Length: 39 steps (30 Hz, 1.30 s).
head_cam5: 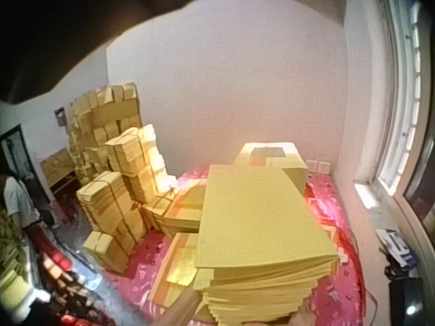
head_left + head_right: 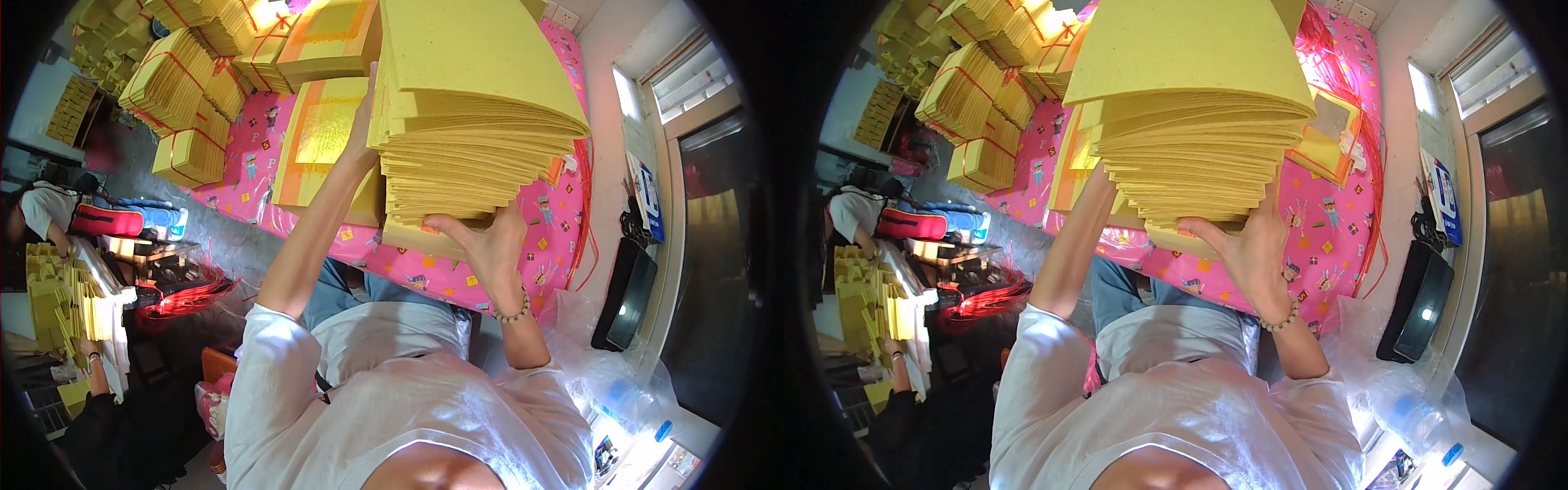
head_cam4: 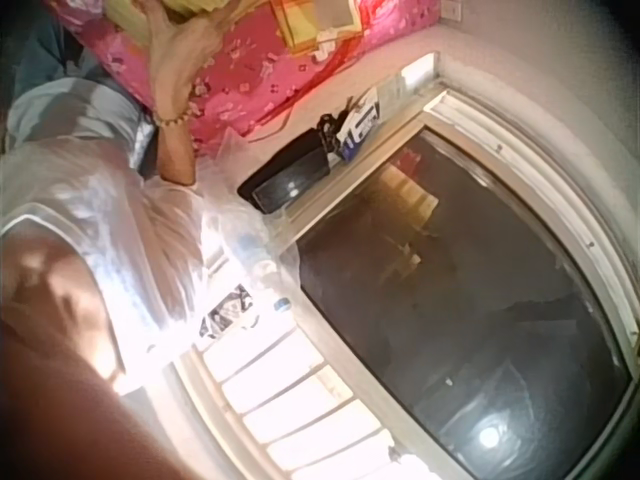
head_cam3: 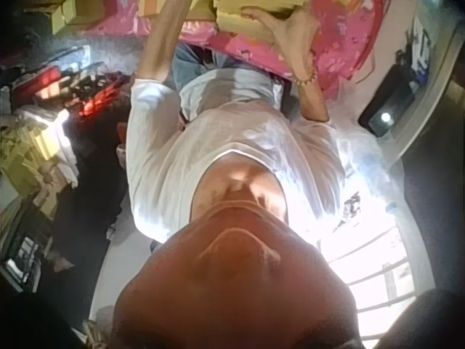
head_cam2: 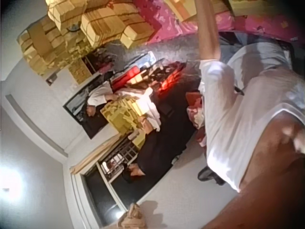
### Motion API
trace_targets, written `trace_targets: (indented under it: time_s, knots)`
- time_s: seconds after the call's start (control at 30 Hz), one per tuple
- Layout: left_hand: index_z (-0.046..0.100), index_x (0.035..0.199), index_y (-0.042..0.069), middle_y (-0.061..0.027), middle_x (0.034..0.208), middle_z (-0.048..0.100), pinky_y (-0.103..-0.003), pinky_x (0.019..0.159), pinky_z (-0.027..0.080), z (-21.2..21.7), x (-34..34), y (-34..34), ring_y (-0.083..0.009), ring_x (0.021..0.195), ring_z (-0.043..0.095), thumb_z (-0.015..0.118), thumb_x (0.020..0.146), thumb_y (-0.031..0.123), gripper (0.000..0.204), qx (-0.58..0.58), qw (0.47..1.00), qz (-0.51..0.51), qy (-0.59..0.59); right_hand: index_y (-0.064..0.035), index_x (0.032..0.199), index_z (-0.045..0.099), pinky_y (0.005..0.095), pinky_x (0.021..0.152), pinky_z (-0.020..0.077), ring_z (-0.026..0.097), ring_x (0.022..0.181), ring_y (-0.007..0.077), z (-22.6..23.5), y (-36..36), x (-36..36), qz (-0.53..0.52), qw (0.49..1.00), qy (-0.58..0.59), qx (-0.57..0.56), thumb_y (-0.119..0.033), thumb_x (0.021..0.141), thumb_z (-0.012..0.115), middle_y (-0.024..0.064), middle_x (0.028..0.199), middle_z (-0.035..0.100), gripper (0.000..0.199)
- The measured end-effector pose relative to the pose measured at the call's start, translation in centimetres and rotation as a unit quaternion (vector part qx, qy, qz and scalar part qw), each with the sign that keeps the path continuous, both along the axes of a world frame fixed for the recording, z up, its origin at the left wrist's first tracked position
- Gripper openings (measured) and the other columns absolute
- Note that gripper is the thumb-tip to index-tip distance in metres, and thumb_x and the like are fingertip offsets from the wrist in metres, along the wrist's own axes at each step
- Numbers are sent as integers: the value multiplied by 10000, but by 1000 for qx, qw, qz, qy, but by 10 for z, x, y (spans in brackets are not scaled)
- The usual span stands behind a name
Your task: The person stacks yellow paper sheets into neat piles and secures them with red ribbons. They align the sheets, wrap the ribbon around the stack, and tie a knot to complete the bundle.
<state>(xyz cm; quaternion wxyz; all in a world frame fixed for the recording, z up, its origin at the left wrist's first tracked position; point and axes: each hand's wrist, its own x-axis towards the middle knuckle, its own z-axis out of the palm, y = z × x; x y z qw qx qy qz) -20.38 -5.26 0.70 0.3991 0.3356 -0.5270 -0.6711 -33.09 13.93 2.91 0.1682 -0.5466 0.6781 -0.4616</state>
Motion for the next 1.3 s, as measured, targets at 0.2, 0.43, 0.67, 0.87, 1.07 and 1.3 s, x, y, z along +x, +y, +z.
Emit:
trace_targets:
  time_s: [0.2, 0.43, 0.67, 0.87, 1.07, 1.3]
  knots:
    - [344, 1414, 77, -116, 1323, 475, -330, 1010, 372, -15, -5, -1, -196, 1213, 462, 238, 913, 687, 797, 52, 994, -14, 93, 50, 1227, 413, 384, 738, 533, 649, 885, 338, -1, 1, -6, 3, 999, 47, -3, -327, 572, 883, 209, 1054, 609, 890]
    - [341, 1409, 79, -116, 1326, 461, -328, 985, 403, -26, -14, 5, -192, 1211, 460, 242, 912, 687, 791, 102, 969, 11, 226, 28, 1218, 439, 401, 784, 521, 631, 938, 349, 4, 0, -1, 9, 1000, 3, 16, -309, 572, 884, 204, 1092, 592, 853]
    - [306, 1421, 69, -120, 1360, 421, -329, 998, 388, 10, 6, 62, -191, 1241, 425, 224, 912, 689, 806, 97, 982, 6, 161, 30, 1242, 430, 380, 873, 493, 609, 1015, 319, 8, 0, -23, 108, 987, -113, 20, -210, 601, 870, 187, 1134, 591, 814]
    - [284, 1429, 61, -121, 1381, 397, -328, 1017, 365, 0, 8, 73, -195, 1261, 401, 210, 915, 686, 812, 146, 980, 38, 129, 35, 1217, 450, 370, 820, 516, 639, 966, 307, 1, -3, -18, 71, 996, -46, 30, -235, 587, 876, 197, 1086, 619, 807]
    - [261, 1436, 54, -123, 1402, 374, -328, 1036, 341, -1, 6, 74, -200, 1282, 377, 196, 918, 683, 818, 155, 978, 52, 129, 40, 1159, 490, 366, 720, 540, 674, 832, 310, 0, -4, -16, 46, 998, -41, 28, -293, 586, 873, 188, 952, 659, 766]
    - [236, 1445, 45, -125, 1427, 347, -327, 1058, 313, 0, 8, 84, -204, 1305, 350, 180, 922, 680, 825, 113, 981, 91, 131, 37, 1312, 363, 369, 942, 443, 537, 1152, 287, 9, -3, -24, 129, 977, -159, 55, -293, 628, 864, 208, 1274, 507, 910]
